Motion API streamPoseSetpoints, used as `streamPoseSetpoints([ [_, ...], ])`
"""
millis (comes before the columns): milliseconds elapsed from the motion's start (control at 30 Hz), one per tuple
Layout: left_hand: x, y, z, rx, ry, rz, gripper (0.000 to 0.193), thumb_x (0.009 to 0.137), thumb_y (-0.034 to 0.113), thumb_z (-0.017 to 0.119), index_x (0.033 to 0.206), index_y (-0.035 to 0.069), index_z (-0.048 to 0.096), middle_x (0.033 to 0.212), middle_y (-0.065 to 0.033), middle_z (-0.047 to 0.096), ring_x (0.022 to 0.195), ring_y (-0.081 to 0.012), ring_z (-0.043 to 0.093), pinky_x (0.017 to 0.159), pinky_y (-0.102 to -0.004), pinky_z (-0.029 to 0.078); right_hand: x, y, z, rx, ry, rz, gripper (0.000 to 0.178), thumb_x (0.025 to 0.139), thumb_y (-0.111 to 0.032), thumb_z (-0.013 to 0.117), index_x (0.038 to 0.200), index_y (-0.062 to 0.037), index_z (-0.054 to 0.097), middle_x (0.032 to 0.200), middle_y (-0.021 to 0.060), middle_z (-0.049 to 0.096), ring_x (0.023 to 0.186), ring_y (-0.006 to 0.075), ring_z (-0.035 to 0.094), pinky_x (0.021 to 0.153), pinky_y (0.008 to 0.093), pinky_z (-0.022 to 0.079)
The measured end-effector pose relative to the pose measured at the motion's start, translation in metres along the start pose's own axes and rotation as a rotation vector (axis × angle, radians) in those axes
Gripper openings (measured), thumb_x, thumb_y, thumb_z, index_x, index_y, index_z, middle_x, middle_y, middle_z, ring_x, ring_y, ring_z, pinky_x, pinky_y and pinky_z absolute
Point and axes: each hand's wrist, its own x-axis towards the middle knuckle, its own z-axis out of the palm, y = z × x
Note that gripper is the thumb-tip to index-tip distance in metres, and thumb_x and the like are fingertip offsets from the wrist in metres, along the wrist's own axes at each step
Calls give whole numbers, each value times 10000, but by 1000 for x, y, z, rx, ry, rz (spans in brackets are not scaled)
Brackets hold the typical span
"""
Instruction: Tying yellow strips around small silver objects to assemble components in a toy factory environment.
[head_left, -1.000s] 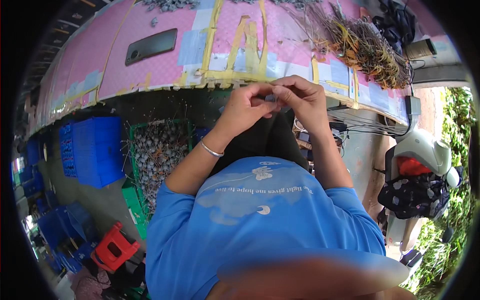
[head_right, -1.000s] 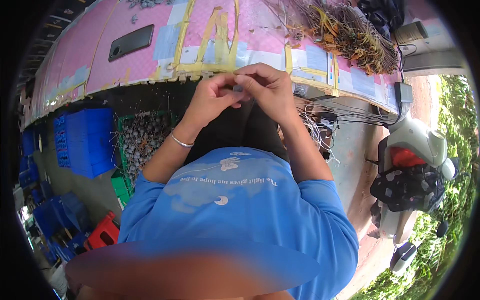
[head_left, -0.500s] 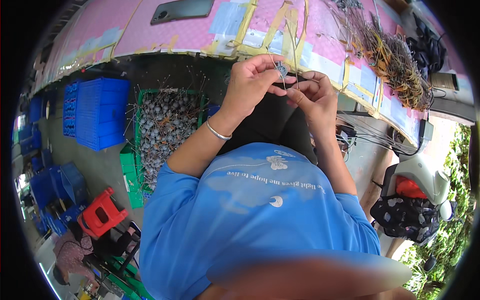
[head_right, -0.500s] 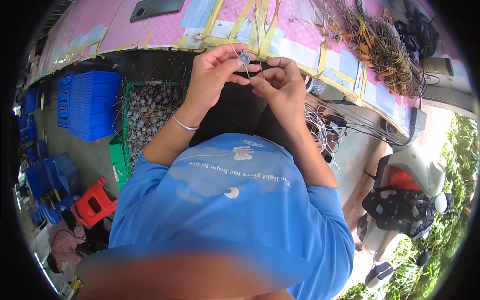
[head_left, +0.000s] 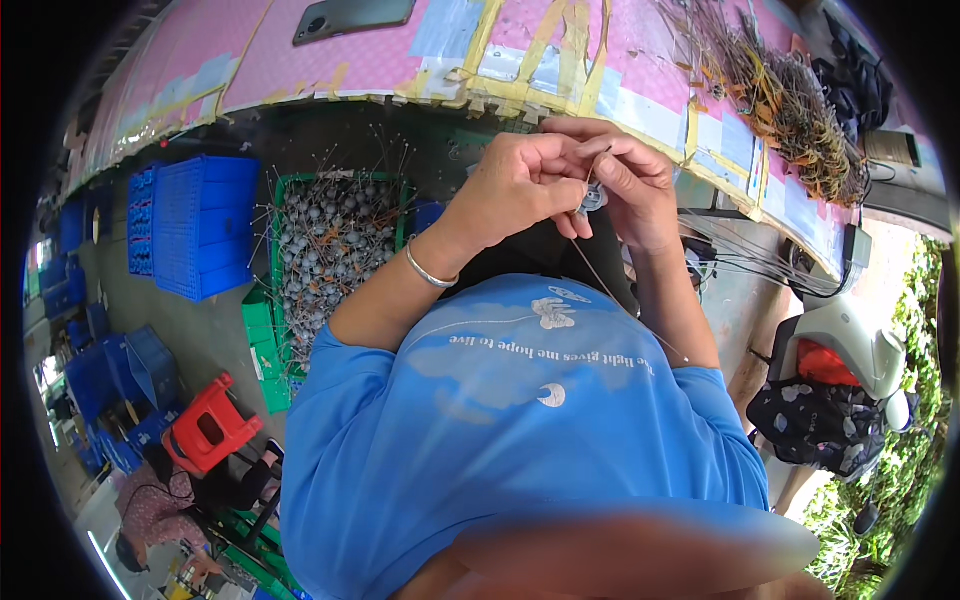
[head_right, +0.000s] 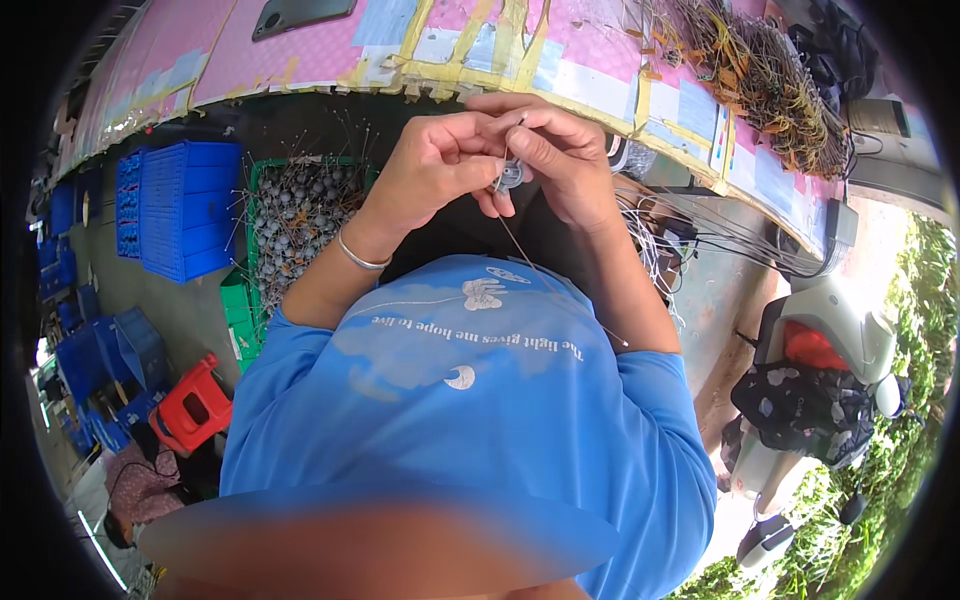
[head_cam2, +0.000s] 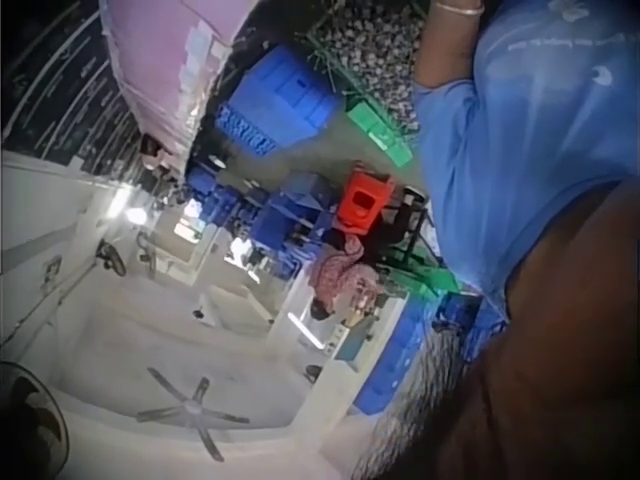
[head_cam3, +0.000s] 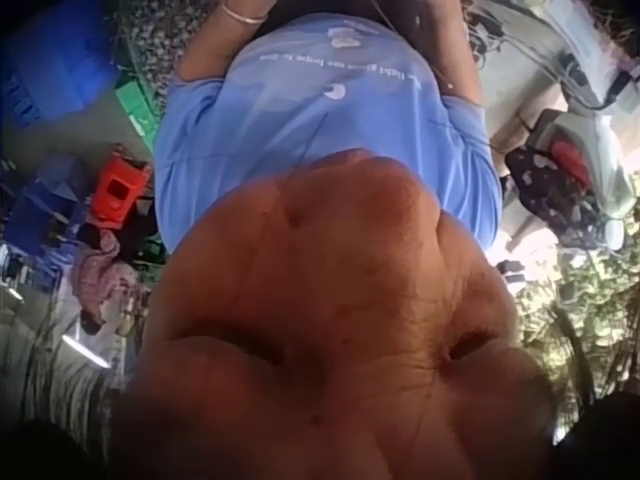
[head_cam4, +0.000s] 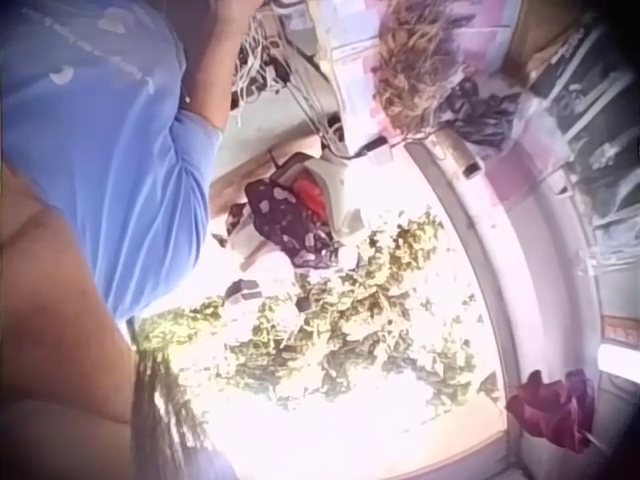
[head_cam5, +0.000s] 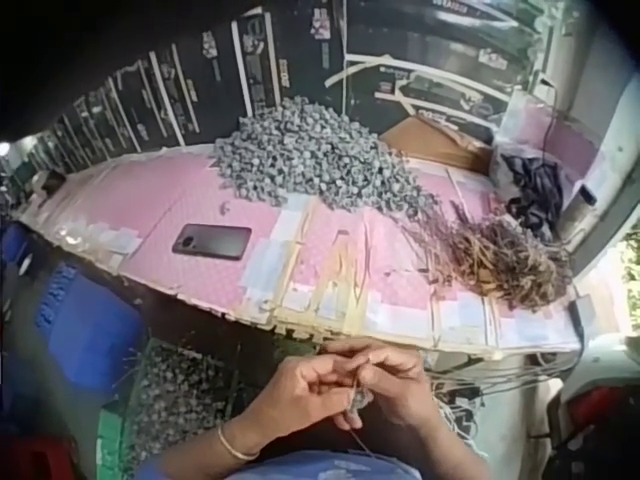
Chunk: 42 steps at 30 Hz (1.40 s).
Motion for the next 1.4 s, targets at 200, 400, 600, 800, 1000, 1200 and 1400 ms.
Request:
streamPoseSetpoints([
  [200,3,0,-5,-186,27,-28,151,866,11,605,987,-73,637,849,-177,694,625,-218,702,523,-266,583,0,-9,-3,53,138,-84,133,933,-61,588,963,32,678,1074,202,659,1059,329,637,933,433,507],
  [400,1,-9,4,-111,119,87,131,877,22,604,976,-62,623,888,-203,697,597,-193,684,521,-249,579,5,-5,0,153,235,139,115,931,-44,589,933,40,667,1006,163,680,968,256,666,862,359,536],
  [600,5,-20,2,-55,48,321,366,816,-98,647,1173,-81,566,1068,-207,663,829,-218,703,711,-311,614,10,5,-1,279,232,274,103,919,-9,575,984,12,652,963,124,691,883,204,679,761,303,563],
  [800,10,-10,-16,-59,10,277,432,781,-110,695,1191,-77,562,1018,-149,668,885,-233,709,795,-339,605,35,-3,-6,56,176,253,108,927,-52,597,993,-3,668,965,106,697,894,178,674,820,326,566],
  [1000,15,-4,-33,-43,4,171,403,777,-91,703,1156,-68,572,924,-76,654,847,-196,711,781,-305,597,102,-38,-133,-698,373,18,208,862,-103,685,1038,8,690,920,50,702,845,127,642,773,248,519],
  [1200,20,-21,-39,-97,-25,95,424,783,-116,708,1179,-70,565,965,-113,673,890,-235,711,807,-335,595,178,-84,-199,-1175,531,80,329,847,-227,666,1089,-4,683,876,117,714,819,170,681,709,303,524],
  [1400,20,-26,-41,-94,-61,-7,416,793,-132,697,1182,-77,562,969,-114,684,919,-257,711,832,-336,588,223,-69,-195,-1896,490,6,327,844,-351,637,1024,-92,725,870,158,711,767,282,689,736,382,529],
])
